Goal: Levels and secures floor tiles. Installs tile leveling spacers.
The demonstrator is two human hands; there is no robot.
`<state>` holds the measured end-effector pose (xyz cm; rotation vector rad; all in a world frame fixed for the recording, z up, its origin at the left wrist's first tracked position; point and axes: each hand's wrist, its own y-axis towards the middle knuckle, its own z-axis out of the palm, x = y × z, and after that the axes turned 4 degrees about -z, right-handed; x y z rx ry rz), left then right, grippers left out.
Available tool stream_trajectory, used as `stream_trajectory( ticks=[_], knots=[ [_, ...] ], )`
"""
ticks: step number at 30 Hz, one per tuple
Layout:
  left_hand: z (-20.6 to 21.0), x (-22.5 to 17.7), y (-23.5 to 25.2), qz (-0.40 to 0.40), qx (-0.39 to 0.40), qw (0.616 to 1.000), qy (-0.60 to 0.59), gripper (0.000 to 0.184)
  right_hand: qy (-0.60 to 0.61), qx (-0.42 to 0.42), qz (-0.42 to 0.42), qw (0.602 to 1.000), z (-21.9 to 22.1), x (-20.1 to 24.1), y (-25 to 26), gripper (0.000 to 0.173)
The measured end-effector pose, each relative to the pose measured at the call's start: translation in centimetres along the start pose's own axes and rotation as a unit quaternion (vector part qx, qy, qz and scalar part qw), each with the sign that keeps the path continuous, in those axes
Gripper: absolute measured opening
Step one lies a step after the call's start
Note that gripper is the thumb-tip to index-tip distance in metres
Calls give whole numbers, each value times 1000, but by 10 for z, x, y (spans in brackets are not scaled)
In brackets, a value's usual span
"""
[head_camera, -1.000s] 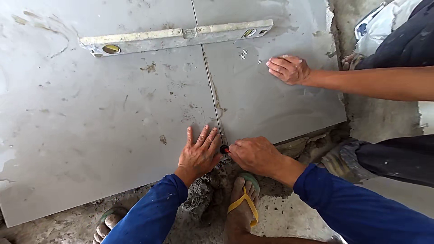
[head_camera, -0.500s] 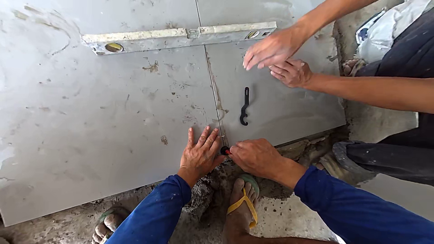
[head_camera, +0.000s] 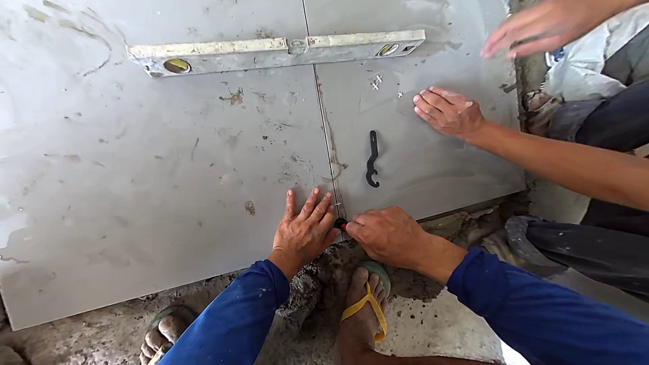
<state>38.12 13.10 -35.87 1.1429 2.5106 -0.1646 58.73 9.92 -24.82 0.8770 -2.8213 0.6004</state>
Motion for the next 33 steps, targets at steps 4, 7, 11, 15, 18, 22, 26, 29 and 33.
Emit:
stream_trajectory(
  ticks=[4, 7, 11, 15, 18, 22, 26, 29, 33],
  knots=[
    [-1, 0, 0, -1, 9, 1000, -1, 49, -2, 1, -7, 1000, -1, -1, 0, 12],
    [-1, 0, 0, -3, 10, 1000, 3, 49, -8, 2, -13, 1000, -1, -1, 1, 11],
    [2, 0, 0, -1, 5, 1000, -3, 49, -11, 11, -12, 1000, -2, -2, 1, 10],
    [3, 2, 0, -2, 4, 1000, -9, 53, -1, -10, 23, 1000, 3, -1, -2, 17],
    [3, 3, -1, -1, -13, 1000, -12, 53, 5, -23, 42, 999, 4, 0, -5, 18],
    [3, 7, -3, 13, -60, 997, -44, 39, 2, -26, 55, 998, 7, 1, -5, 21],
    [4, 10, -4, 40, -71, 995, -56, 28, 4, -35, 54, 998, 12, 0, -6, 22],
    [3, 10, -3, 51, -61, 996, -46, 27, 9, -56, 43, 997, 15, 0, -7, 20],
    [5, 4, 1, 47, -72, 995, -49, 21, 13, -40, 37, 998, 14, -1, -6, 19]
  ],
)
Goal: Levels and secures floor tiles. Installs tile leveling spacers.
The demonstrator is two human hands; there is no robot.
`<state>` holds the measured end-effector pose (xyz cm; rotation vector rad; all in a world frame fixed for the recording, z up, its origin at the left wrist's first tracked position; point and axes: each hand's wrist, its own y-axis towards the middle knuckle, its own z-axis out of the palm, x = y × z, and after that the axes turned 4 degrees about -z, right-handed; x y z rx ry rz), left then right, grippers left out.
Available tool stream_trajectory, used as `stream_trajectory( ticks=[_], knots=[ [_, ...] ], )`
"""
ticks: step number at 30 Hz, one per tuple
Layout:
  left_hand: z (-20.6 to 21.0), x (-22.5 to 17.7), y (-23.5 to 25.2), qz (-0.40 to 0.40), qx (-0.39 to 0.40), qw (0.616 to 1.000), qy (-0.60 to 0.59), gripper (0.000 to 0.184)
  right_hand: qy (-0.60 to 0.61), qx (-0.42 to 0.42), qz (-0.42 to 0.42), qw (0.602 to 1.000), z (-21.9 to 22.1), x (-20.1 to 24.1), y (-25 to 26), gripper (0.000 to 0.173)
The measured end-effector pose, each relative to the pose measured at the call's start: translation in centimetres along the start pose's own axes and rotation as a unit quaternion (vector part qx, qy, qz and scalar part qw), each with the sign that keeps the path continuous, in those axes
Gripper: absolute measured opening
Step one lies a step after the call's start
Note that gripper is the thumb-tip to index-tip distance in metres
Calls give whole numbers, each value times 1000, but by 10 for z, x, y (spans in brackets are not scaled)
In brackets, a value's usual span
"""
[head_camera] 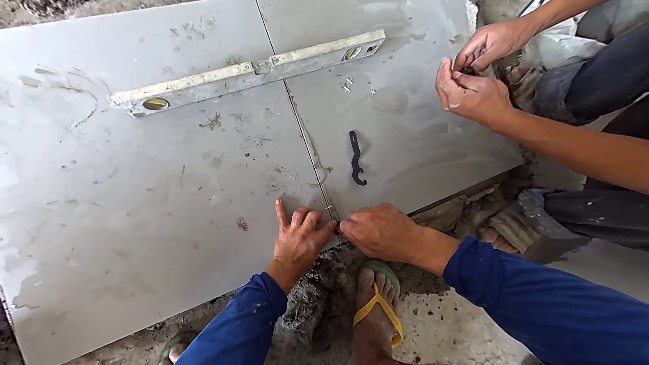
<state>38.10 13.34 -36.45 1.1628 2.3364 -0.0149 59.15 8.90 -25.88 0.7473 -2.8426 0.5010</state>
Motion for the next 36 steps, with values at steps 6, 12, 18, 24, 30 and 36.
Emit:
stream_trajectory(
  ticks=[6, 12, 18, 24, 30, 36],
  knots=[
    [-1, -5, 5, 11, 40, 999, -7, 22, -1, 31, -22, 999, -4, 1, 2, 6],
    [0, -6, 11, 9, 59, 998, -30, 23, 1, 43, -19, 999, -5, 1, 2, 4],
    [-1, -5, 13, 17, 60, 997, -46, 23, 7, 55, -25, 998, -9, 1, 4, 4],
    [0, -1, 13, 5, 48, 996, -78, 25, 8, 72, 1, 997, -12, 3, 4, 6],
    [-2, -2, 15, -2, 71, 995, -70, 21, 24, 79, 18, 996, -13, 3, 3, 9],
    [-10, 2, 31, 45, 95, 993, -57, 25, 18, 69, -18, 997, -14, 2, 5, 6]
  ],
)
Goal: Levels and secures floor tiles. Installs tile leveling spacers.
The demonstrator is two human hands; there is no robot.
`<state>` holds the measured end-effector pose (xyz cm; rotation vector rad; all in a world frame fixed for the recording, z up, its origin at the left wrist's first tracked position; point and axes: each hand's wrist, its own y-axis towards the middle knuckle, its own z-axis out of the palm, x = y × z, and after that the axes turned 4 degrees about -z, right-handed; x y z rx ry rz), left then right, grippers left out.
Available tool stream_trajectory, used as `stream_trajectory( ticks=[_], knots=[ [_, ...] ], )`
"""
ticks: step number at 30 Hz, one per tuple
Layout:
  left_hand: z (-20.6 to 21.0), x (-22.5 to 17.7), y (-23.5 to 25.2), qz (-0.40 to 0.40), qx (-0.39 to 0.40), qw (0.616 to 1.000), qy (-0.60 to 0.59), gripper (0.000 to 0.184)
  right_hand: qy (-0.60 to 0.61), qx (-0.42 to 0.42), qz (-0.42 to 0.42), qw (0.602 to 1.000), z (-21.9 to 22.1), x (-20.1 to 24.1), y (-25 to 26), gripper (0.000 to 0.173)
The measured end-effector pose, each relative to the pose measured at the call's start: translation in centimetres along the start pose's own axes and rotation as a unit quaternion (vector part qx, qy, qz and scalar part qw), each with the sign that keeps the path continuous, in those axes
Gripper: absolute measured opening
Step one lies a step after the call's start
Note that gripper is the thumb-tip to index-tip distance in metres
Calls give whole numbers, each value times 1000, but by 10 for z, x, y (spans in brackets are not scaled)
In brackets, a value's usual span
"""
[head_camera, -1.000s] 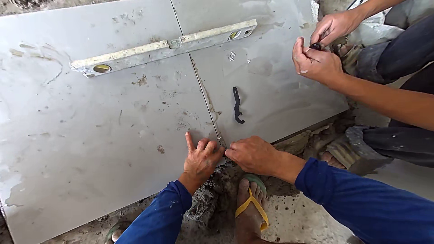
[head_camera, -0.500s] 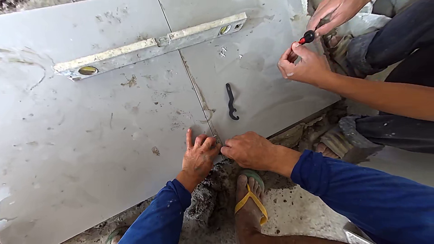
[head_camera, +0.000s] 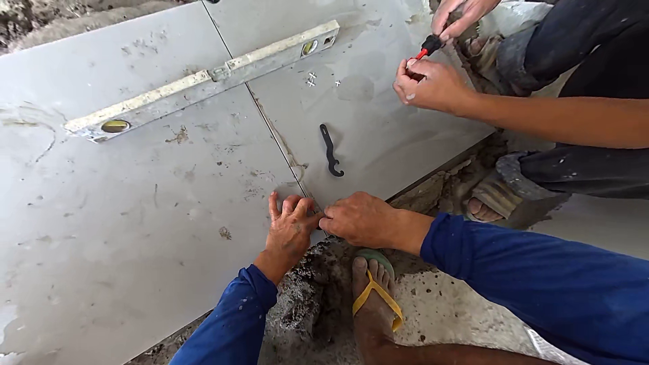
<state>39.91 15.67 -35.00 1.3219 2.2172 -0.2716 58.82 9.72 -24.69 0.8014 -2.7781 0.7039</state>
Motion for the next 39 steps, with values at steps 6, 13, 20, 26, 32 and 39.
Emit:
stream_trajectory(
  ticks=[6, 13, 20, 26, 32, 39],
  knots=[
    [-13, 10, 11, 51, 47, 998, 3, 20, 2, -5, 11, 1000, 1, 1, -1, 4],
    [17, -25, -21, -105, -122, 986, 47, 45, 44, 2, 60, 997, 0, -1, -3, 16],
    [26, -58, -14, -246, -142, 957, 63, 38, 84, 79, 117, 986, -11, -4, 0, 14],
    [27, -62, -21, -250, -133, 959, 15, 28, 68, 46, 128, 988, 6, -7, -6, 17],
    [8, -25, -40, -163, -104, 980, 35, 18, 98, -72, 98, 988, 47, -16, -10, 27],
    [6, -18, -21, -107, -61, 992, 24, 14, 123, -176, 171, 962, 79, 7, -15, 30]
  ],
)
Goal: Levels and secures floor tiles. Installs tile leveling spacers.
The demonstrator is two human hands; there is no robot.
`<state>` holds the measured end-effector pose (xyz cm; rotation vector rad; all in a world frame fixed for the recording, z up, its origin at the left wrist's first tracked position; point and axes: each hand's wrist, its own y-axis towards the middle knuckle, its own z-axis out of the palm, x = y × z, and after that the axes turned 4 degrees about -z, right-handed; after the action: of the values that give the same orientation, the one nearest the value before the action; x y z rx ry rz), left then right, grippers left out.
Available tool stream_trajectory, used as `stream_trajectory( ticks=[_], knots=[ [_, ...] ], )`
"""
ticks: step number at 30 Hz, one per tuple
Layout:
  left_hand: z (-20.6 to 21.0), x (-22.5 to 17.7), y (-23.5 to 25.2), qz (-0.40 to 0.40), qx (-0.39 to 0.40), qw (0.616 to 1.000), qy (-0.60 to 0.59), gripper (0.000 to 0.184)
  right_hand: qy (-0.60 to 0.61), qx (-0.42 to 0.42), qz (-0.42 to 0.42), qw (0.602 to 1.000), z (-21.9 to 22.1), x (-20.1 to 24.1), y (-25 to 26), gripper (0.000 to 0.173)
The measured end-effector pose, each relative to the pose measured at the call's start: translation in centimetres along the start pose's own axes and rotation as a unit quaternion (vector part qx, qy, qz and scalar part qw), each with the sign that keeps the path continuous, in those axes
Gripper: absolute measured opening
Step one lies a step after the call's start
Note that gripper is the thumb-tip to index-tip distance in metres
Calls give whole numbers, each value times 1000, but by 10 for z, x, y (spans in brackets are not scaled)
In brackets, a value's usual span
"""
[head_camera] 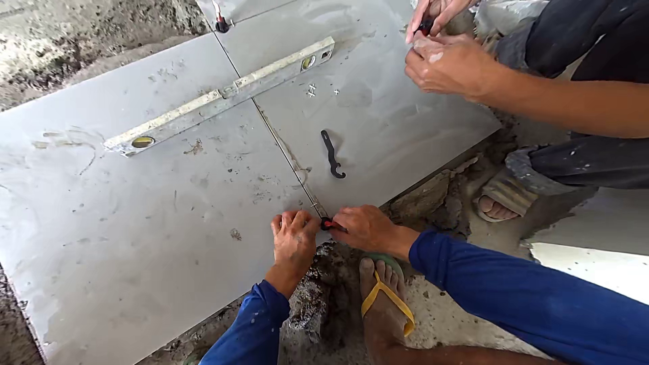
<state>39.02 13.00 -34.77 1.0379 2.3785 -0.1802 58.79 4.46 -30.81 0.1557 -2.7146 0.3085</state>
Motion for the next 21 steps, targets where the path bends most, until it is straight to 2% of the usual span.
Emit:
stream_trajectory(
  ticks=[4, 7, 9, 13, 18, 21],
  knots=[
    [3, 1, -4, 6, 9, 1000, -10, 26, -5, -48, 55, 997, 7, 12, -1, 43],
    [-10, 12, -4, 24, 10, 1000, 7, 29, -36, -55, 70, 995, 5, 16, 7, 42],
    [-24, 33, -5, 33, 12, 998, 60, 34, -53, 2, 88, 995, -12, 20, 14, 42],
    [-33, 81, -17, 7, 45, 986, 163, 59, -109, 107, 70, 986, -37, 31, 25, 40],
    [-29, 75, -15, -17, 58, 986, 156, 60, -152, 312, 171, 922, -60, 70, 66, 42],
    [-27, 75, -15, -20, 48, 988, 146, 60, -169, 350, 208, 898, -61, 78, 83, 42]
  ],
)
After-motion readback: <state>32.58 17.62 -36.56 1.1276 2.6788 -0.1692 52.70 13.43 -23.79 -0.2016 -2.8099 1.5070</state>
